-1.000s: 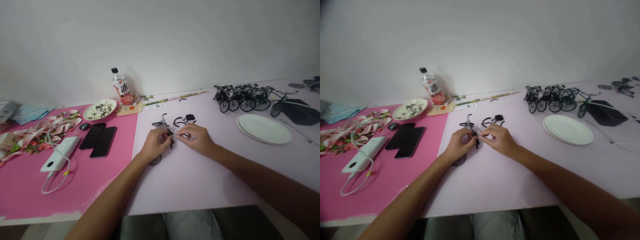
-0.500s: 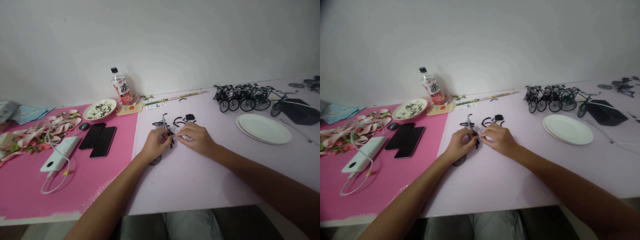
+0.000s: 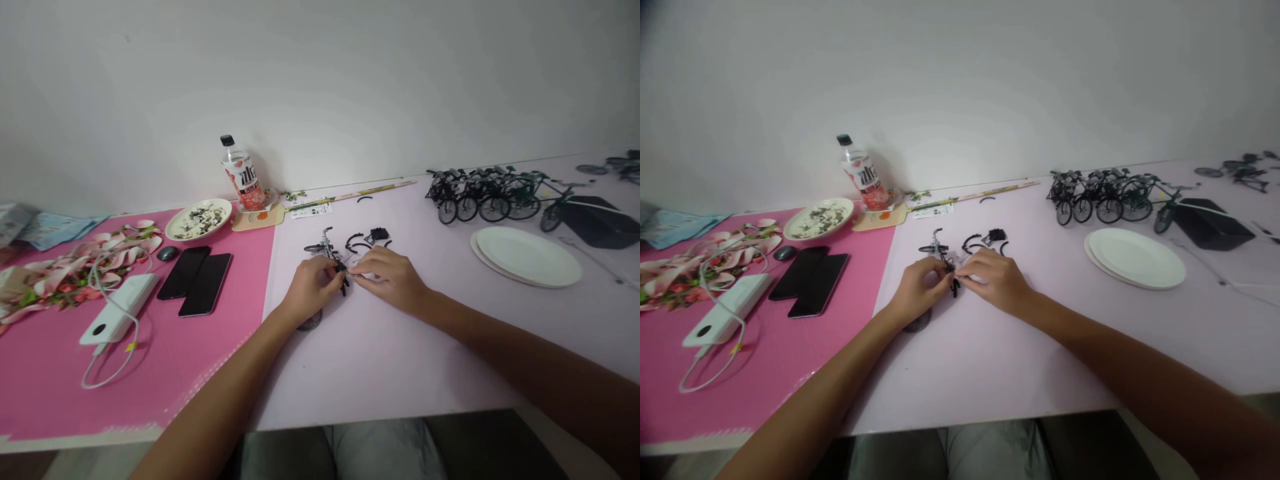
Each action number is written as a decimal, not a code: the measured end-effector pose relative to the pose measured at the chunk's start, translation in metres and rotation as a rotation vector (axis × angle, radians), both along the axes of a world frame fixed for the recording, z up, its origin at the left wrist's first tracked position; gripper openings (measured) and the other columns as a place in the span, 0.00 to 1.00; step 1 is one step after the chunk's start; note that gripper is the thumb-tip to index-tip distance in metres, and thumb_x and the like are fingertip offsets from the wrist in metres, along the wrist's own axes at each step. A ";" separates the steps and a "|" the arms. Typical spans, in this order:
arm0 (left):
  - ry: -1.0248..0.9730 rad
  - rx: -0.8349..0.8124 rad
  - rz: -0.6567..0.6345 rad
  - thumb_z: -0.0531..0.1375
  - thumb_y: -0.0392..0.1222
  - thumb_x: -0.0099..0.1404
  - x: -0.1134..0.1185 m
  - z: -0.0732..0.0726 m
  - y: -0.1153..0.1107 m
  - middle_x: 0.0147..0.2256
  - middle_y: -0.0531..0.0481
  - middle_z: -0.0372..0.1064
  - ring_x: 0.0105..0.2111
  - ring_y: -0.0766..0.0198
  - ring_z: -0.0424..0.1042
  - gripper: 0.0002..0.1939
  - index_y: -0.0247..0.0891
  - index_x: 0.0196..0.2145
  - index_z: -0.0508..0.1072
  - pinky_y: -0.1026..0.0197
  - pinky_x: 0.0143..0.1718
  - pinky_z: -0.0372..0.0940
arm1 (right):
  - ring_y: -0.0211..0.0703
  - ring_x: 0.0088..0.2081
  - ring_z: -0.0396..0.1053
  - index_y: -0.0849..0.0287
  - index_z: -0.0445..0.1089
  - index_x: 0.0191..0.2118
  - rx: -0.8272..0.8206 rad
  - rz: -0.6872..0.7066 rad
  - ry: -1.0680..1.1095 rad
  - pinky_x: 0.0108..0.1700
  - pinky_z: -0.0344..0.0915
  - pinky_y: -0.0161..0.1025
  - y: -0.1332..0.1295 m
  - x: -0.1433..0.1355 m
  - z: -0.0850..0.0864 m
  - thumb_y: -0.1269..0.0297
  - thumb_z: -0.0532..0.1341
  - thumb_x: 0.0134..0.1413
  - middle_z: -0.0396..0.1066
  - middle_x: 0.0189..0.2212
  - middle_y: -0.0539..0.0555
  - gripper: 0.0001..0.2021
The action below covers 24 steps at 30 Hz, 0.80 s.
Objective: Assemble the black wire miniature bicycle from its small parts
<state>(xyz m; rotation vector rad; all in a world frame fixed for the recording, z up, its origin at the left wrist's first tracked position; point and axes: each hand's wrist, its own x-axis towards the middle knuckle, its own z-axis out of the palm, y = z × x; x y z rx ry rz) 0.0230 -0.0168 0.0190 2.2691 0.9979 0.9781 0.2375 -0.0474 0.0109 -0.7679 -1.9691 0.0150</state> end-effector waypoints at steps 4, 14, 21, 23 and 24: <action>-0.008 -0.024 -0.015 0.63 0.40 0.67 -0.001 -0.003 0.002 0.32 0.50 0.76 0.33 0.60 0.74 0.05 0.40 0.33 0.75 0.58 0.39 0.68 | 0.45 0.36 0.78 0.51 0.80 0.40 -0.020 0.044 -0.008 0.39 0.76 0.44 -0.001 0.000 -0.001 0.70 0.66 0.63 0.81 0.33 0.52 0.06; 0.007 -0.005 -0.033 0.60 0.41 0.70 -0.001 -0.004 0.001 0.35 0.48 0.78 0.35 0.58 0.76 0.05 0.40 0.38 0.76 0.57 0.41 0.68 | 0.48 0.39 0.76 0.52 0.78 0.42 -0.056 0.045 -0.020 0.40 0.74 0.45 -0.002 0.001 0.003 0.59 0.71 0.60 0.80 0.35 0.54 0.07; 0.021 0.003 -0.010 0.59 0.41 0.70 -0.004 -0.005 0.003 0.37 0.47 0.79 0.37 0.56 0.76 0.08 0.40 0.41 0.77 0.56 0.43 0.69 | 0.50 0.42 0.74 0.54 0.74 0.44 -0.164 -0.091 -0.020 0.45 0.72 0.47 -0.001 0.005 0.005 0.63 0.64 0.68 0.78 0.38 0.55 0.03; 0.014 0.001 -0.013 0.58 0.41 0.70 -0.005 -0.006 0.004 0.38 0.46 0.79 0.39 0.56 0.77 0.09 0.40 0.43 0.78 0.55 0.45 0.69 | 0.52 0.46 0.73 0.55 0.73 0.45 -0.174 -0.158 -0.045 0.48 0.71 0.49 0.004 0.007 0.003 0.68 0.61 0.68 0.77 0.40 0.56 0.05; 0.016 -0.001 -0.011 0.58 0.41 0.70 -0.005 -0.007 0.004 0.39 0.46 0.79 0.40 0.56 0.77 0.10 0.40 0.44 0.78 0.55 0.45 0.69 | 0.53 0.47 0.72 0.55 0.73 0.46 -0.176 -0.187 -0.062 0.49 0.71 0.50 0.006 0.009 0.001 0.70 0.59 0.67 0.77 0.41 0.57 0.07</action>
